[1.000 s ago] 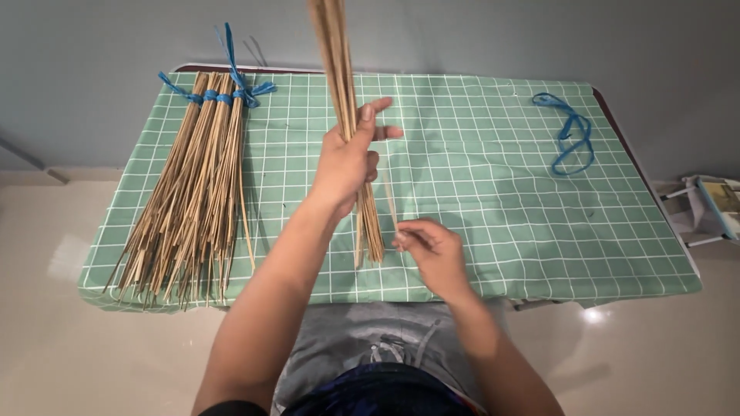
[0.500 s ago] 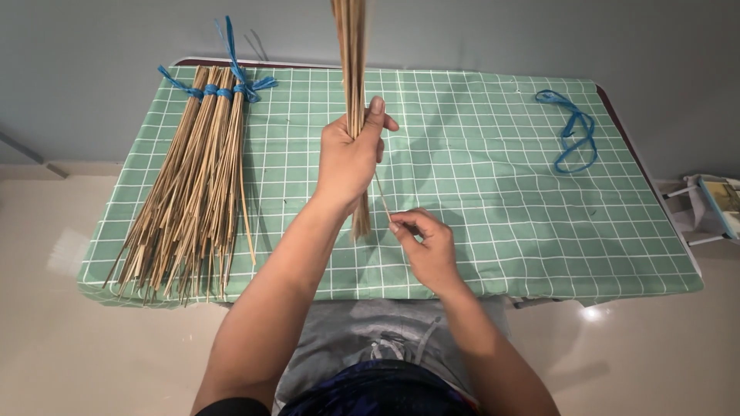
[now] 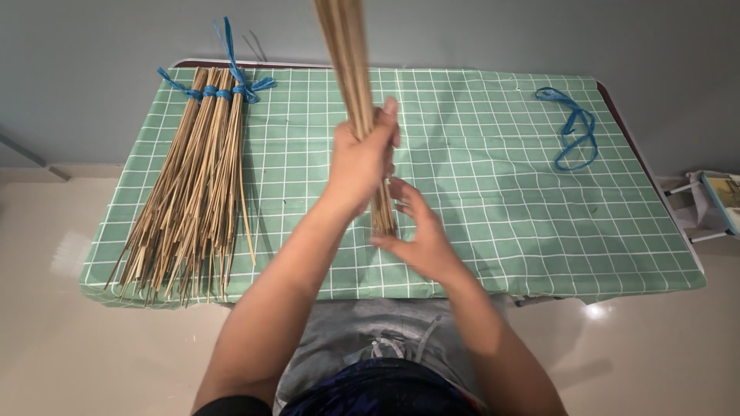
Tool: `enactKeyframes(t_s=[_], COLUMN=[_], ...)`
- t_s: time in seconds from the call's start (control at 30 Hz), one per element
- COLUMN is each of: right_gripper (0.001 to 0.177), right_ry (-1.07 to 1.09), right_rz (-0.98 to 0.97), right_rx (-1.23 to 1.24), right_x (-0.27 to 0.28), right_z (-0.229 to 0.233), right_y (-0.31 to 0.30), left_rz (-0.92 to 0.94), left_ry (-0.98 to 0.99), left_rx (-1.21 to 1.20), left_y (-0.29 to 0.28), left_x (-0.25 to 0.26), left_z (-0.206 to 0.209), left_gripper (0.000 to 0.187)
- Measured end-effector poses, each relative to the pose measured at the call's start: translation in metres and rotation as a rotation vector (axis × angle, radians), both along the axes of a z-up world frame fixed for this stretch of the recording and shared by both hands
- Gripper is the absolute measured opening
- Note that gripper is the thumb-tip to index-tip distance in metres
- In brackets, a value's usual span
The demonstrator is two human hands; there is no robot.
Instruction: Gathering loose bamboo sticks into bundles and securing them with blue plastic ribbons on a table.
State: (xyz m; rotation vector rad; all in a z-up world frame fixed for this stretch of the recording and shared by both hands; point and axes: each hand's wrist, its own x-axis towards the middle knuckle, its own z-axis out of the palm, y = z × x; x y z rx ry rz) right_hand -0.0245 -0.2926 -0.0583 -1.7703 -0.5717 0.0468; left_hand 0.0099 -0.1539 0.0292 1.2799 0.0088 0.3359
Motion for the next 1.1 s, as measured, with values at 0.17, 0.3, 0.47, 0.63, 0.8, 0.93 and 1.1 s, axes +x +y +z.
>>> enactKeyframes(t_s=[0.17, 0.3, 0.47, 0.63, 0.8, 0.93, 1.1], right_gripper=[0.086, 0.016, 0.022, 0.022, 0.022, 0.022, 0.02], right_ry=[0.164, 0.063, 0.063, 0.072, 0.081, 0.079, 0.15], right_rz=[-0.106, -0.147, -0.127, -0.135, -0.146, -0.153, -0.152], right_rx=[-0.087, 0.028, 0.136, 0.114, 0.084, 0.069, 0.073], right_x=[0.014, 0.055, 0.056, 0.066, 0.078, 0.086, 0.078], right_z=[0.003, -0.055, -0.06, -0.092, -0.12, -0.142, -0.126], right_y=[0.029, 0.03, 0.04, 0.038, 0.038, 0.042, 0.048], left_rz=[-0.15, -0.313, -0.322, -0.293, -0.287, -0.253, -0.213], left_ry=[0.039, 0.067, -0.007, 0.004, -0.025, -0.032, 0.003], left_rx=[0.066, 0.008, 0.039, 0.101, 0.077, 0.097, 0.144], left_y=[-0.016, -0.019, -0.011, -0.01, -0.01, -0.006, 0.001], left_x=[-0.012, -0.009, 0.004, 0.0, 0.005, 0.011, 0.021], left_z=[-0.001, -0.006, -0.02, -0.017, -0.023, -0.033, -0.042], left_gripper=[0.041, 0.03, 0.027, 0.03, 0.025, 0.024, 0.025])
